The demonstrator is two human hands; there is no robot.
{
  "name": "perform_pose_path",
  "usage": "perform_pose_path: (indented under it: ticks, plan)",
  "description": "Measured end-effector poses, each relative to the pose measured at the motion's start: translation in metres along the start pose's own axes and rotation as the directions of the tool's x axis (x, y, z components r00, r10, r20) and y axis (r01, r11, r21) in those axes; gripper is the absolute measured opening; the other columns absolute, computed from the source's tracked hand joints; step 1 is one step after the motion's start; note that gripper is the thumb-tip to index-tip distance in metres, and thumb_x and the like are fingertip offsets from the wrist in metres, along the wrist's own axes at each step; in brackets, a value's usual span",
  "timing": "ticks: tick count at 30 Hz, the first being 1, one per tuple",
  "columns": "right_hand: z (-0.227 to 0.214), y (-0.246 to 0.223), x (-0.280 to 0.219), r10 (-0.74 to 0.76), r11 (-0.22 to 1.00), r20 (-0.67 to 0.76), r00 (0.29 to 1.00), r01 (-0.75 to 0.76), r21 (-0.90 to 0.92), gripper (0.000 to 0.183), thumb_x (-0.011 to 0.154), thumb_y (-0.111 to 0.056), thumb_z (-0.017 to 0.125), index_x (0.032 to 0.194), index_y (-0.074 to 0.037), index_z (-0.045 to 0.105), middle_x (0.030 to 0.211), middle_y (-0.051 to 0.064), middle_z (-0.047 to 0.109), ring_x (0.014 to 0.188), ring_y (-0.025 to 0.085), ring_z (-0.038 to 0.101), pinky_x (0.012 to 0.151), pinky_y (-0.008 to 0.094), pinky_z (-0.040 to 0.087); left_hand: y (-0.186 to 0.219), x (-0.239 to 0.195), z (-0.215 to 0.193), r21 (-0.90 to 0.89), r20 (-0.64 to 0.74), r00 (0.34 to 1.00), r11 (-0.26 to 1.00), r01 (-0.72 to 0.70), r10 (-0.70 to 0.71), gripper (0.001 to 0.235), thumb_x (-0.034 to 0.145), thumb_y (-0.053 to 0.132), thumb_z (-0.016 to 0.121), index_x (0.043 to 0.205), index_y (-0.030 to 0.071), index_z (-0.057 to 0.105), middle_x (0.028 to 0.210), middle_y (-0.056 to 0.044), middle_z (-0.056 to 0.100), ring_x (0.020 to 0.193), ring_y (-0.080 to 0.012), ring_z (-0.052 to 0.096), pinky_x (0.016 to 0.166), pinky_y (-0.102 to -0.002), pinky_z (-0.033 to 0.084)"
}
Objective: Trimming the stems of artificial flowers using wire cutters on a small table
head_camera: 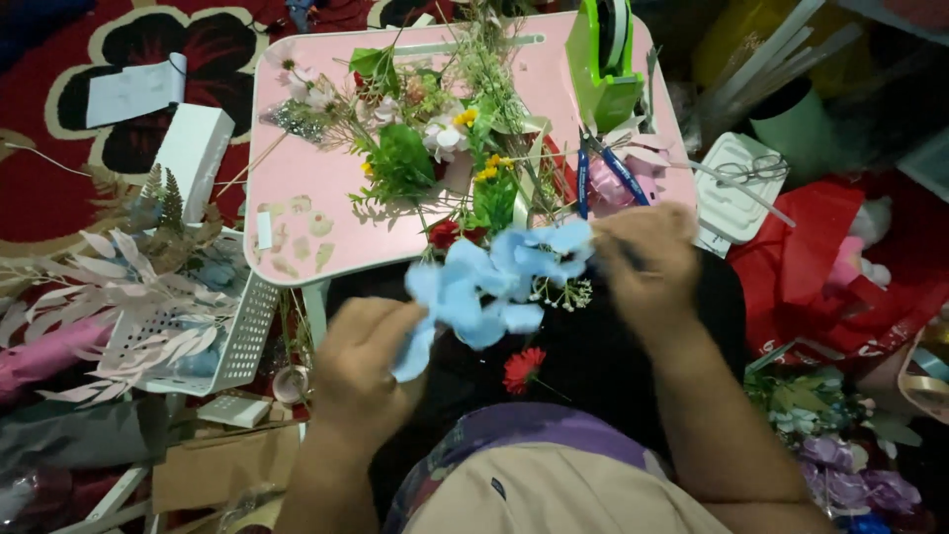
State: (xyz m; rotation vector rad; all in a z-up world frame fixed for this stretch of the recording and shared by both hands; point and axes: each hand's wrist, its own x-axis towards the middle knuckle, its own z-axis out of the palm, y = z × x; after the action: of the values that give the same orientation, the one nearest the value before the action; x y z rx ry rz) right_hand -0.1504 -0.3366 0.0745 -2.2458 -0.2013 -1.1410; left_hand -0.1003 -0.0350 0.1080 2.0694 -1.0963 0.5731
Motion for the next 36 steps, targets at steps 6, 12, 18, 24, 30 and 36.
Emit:
perform_pose_path:
  ticks: [6,12,18,24,30,36]
  plan:
    - [-0.034,-0.008,0.008,-0.068,0.974,-0.095,0.993,0.046,-0.221,0.015,0.105,-0.010,0.066,0.100,0.001,0.075,0.093,0.012,0.071,0.091,0.028,0.065,0.105,0.047,0.028,-0.009,-0.007,-0.007,0.127,-0.104,0.993,0.990,0.062,-0.049,0.033,0.085,-0.013,0.069,0.112,0.005,0.074,0.093,-0.009,0.063,0.081,-0.0269,0.056,0.073,-0.039,0.046]
    - [-0.047,-0.015,0.010,-0.082,0.971,-0.112,0.990,0.054,-0.234,0.008,0.102,-0.003,0.071,0.105,0.004,0.075,0.091,0.013,0.070,0.091,0.030,0.066,0.112,0.047,0.028,-0.017,-0.006,0.002,0.002,-0.102,0.987,0.992,0.125,-0.124,0.029,0.088,-0.006,0.067,0.113,0.006,0.073,0.095,-0.009,0.064,0.084,-0.0255,0.059,0.076,-0.037,0.050]
    - [-0.046,-0.018,0.012,-0.043,0.997,-0.115,0.992,0.035,-0.072,0.014,0.100,-0.003,0.072,0.088,0.002,0.073,0.091,0.015,0.073,0.087,0.032,0.066,0.106,0.046,0.029,-0.012,-0.003,0.022,-0.778,0.170,0.805,0.424,0.464,-0.568,0.031,0.095,0.012,0.051,0.120,0.001,0.067,0.084,0.000,0.061,0.078,-0.0062,0.050,0.068,-0.025,0.049]
    - [-0.039,-0.008,-0.002,0.235,0.943,-0.082,0.969,-0.206,0.262,0.013,0.100,0.000,0.067,0.088,0.004,0.070,0.081,0.015,0.069,0.077,0.028,0.065,0.096,0.040,0.043,-0.009,-0.002,0.041,-0.783,0.602,0.706,-0.449,0.430,-0.374,0.061,0.101,0.058,0.040,0.099,0.004,0.068,0.067,-0.019,0.064,0.064,-0.0288,0.068,0.062,-0.043,0.059]
    - [-0.023,-0.006,-0.025,0.491,0.748,-0.040,0.870,-0.397,0.532,0.016,0.100,-0.005,0.063,0.087,0.003,0.068,0.070,0.012,0.065,0.069,0.014,0.059,0.081,0.033,0.051,0.007,0.000,0.058,-0.777,0.570,0.768,-0.496,0.387,-0.292,0.052,0.095,0.055,0.052,0.128,0.016,0.057,0.125,-0.011,0.068,0.111,-0.0340,0.067,0.089,-0.051,0.058]
    - [-0.022,-0.009,-0.017,0.436,0.748,0.053,0.899,-0.394,0.535,0.017,0.097,-0.008,0.064,0.087,0.004,0.069,0.068,0.015,0.065,0.057,0.016,0.059,0.069,0.032,0.052,-0.011,-0.014,0.091,-0.849,0.513,0.656,-0.439,0.293,-0.554,0.039,0.096,0.046,0.058,0.121,0.017,0.065,0.105,0.002,0.072,0.095,-0.0227,0.070,0.089,-0.053,0.060]
